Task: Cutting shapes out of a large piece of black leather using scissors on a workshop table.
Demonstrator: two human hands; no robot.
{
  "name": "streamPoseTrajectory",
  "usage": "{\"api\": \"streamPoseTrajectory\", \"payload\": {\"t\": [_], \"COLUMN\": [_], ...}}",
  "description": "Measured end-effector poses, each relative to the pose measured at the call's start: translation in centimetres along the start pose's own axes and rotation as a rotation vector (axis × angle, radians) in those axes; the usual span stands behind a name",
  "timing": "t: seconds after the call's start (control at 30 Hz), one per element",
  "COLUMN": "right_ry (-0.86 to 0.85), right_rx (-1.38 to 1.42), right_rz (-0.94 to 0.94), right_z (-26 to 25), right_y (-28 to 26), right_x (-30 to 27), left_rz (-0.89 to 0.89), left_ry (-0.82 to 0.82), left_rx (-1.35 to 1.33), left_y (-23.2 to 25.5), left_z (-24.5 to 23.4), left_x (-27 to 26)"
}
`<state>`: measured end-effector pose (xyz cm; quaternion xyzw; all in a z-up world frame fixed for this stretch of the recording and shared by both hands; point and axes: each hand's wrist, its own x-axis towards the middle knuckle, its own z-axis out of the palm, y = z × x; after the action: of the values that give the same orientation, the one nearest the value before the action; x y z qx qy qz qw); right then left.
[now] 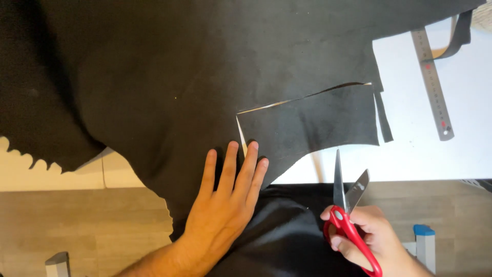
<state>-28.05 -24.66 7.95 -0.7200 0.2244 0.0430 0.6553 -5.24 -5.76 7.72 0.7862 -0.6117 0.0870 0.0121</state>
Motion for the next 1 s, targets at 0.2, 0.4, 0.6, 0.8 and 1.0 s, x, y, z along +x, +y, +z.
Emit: {"api": "streamPoseTrajectory", "payload": {"t": [0.2, 0.4, 0.6, 0.8, 1.0], "right_ry": [0.055, 0.112, 0.185, 0.228, 0.179], "right_rx": [-0.195, -0.261, -0.372, -0.397, -0.480], "right_rz": [-0.143, -0.176, -0.208, -0.196, -0.260], "right_z": [0.1, -0.2, -0.7, -1.0, -3.0], "right_y": [0.2, 1.1, 1.8, 0.4, -2.0], "right_x": [0.4, 0.6, 1.2, 1.5, 2.7], "left_rz": [0.062, 0.011, 0.081, 0.060, 0.078], "left_ry": [0.030, 0.062, 0.407, 0.384, 0.308], "left_rx": [-0.312, -0.270, -0.235, -0.228, -0.270], "left_y": [-2.6, -1.3, -0.9, -1.0, -1.5], "left_z": [0.0, 3.3, 4.0, 4.0, 3.8], "left_x": [2.1, 2.0, 1.2, 0.7, 0.0]}}
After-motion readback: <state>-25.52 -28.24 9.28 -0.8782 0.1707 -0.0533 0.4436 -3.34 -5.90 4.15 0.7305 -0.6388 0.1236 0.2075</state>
